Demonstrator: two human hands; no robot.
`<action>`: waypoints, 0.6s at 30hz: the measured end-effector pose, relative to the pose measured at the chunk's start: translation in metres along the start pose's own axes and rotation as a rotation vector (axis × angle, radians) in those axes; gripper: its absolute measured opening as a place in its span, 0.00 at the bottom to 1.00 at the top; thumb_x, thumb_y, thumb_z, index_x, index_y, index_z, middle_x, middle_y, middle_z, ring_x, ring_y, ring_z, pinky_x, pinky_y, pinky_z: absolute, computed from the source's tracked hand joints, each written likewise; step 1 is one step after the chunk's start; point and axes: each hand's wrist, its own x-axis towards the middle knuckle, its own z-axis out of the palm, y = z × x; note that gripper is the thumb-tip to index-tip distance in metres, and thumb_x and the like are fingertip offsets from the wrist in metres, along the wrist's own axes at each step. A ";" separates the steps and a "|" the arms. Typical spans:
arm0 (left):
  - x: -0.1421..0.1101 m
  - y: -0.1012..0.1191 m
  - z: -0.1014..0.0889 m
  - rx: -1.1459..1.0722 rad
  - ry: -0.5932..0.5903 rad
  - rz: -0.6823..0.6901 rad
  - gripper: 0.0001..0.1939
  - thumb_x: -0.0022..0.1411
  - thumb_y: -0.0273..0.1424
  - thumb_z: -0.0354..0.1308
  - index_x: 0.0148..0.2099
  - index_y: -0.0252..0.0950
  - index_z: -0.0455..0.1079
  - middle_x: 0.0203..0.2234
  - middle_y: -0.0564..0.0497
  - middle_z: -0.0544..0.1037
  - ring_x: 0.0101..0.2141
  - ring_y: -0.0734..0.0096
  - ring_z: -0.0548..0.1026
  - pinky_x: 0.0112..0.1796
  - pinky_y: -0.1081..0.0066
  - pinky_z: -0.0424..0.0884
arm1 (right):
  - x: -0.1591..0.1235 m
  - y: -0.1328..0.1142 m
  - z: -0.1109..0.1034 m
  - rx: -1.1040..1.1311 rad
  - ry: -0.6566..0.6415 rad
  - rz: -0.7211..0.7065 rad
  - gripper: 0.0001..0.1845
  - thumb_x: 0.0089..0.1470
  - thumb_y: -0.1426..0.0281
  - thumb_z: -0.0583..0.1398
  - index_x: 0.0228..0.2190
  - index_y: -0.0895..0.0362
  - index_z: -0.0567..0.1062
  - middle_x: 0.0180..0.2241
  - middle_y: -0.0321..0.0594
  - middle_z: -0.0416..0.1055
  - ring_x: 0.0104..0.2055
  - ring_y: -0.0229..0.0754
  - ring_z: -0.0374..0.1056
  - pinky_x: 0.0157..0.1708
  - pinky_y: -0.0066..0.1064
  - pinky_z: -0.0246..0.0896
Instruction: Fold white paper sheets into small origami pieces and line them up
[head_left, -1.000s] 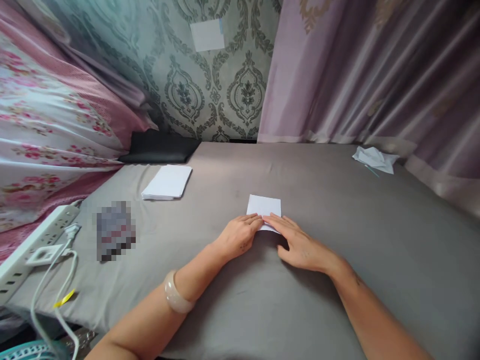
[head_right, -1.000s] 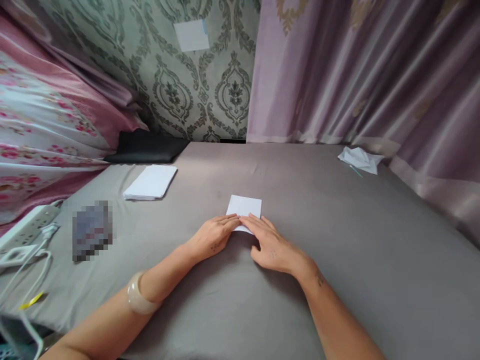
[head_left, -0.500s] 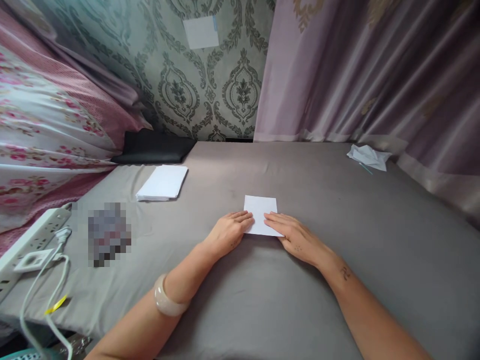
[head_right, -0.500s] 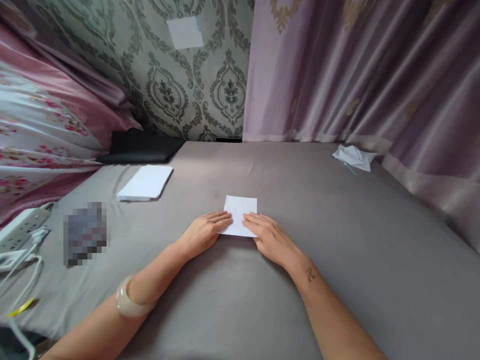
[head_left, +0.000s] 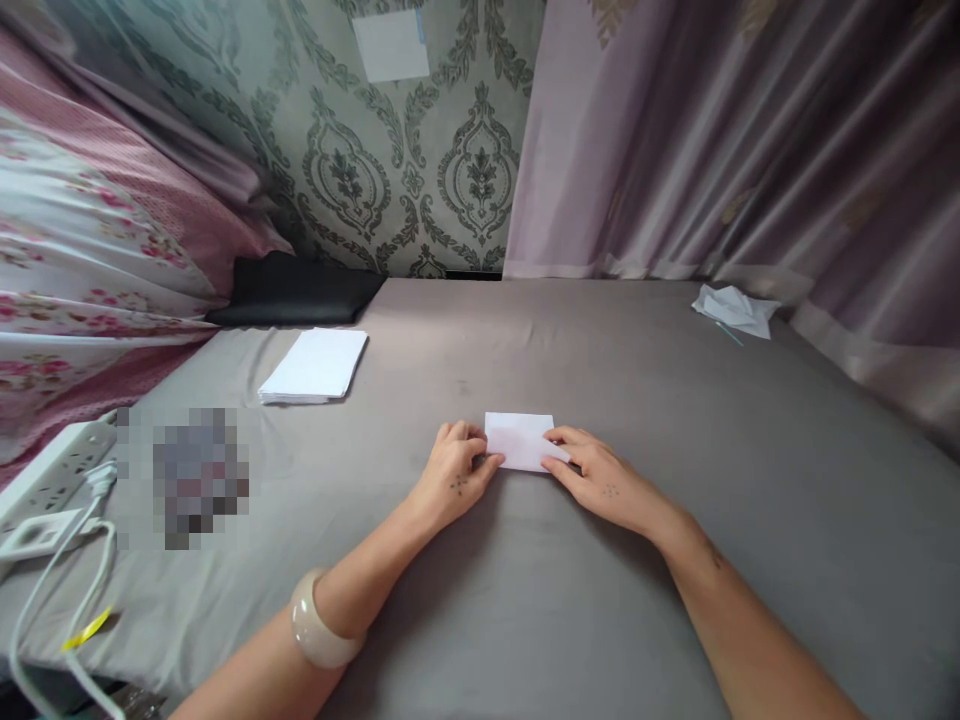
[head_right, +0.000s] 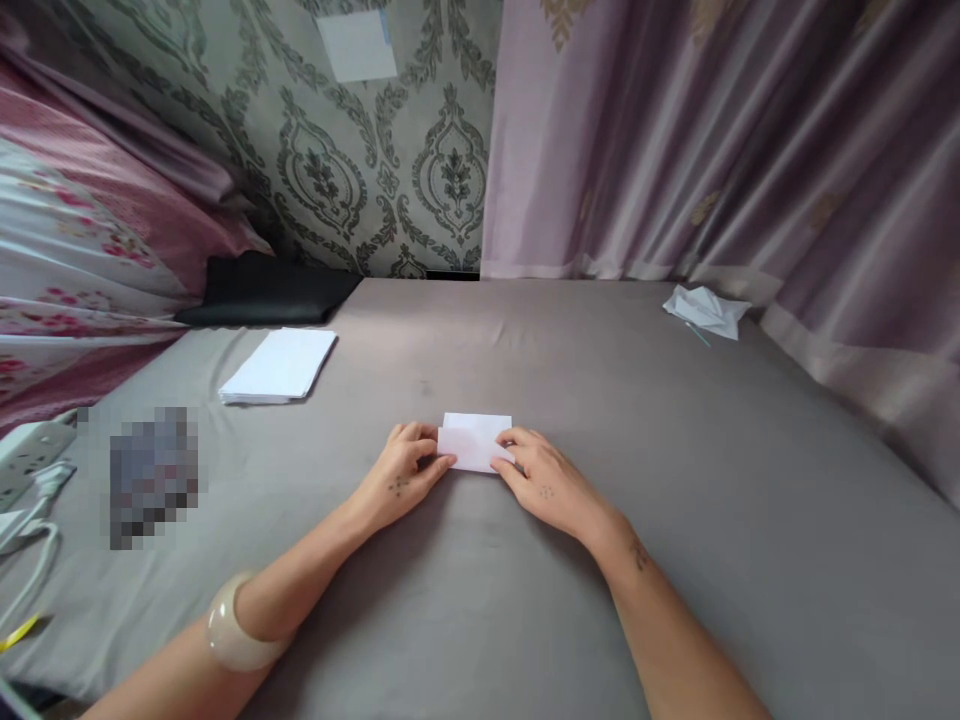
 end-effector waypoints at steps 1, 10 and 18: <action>0.001 0.000 0.002 -0.010 0.017 -0.027 0.15 0.62 0.35 0.56 0.26 0.34 0.71 0.39 0.44 0.73 0.42 0.60 0.66 0.44 0.61 0.68 | 0.002 0.001 0.003 0.008 0.026 0.022 0.19 0.63 0.63 0.50 0.29 0.57 0.76 0.52 0.43 0.69 0.49 0.44 0.67 0.48 0.36 0.60; 0.007 -0.005 0.012 0.026 0.123 -0.067 0.15 0.64 0.35 0.54 0.27 0.34 0.70 0.40 0.44 0.70 0.41 0.60 0.64 0.45 0.60 0.66 | 0.011 0.002 0.025 -0.059 0.275 0.175 0.19 0.60 0.59 0.53 0.25 0.57 0.73 0.44 0.43 0.69 0.36 0.40 0.69 0.40 0.34 0.62; 0.010 -0.007 0.016 0.056 0.146 -0.069 0.15 0.63 0.36 0.55 0.26 0.34 0.68 0.38 0.44 0.69 0.40 0.60 0.64 0.44 0.61 0.66 | 0.015 0.006 0.036 -0.161 0.390 0.244 0.19 0.60 0.63 0.52 0.19 0.55 0.63 0.36 0.41 0.67 0.34 0.40 0.68 0.39 0.34 0.61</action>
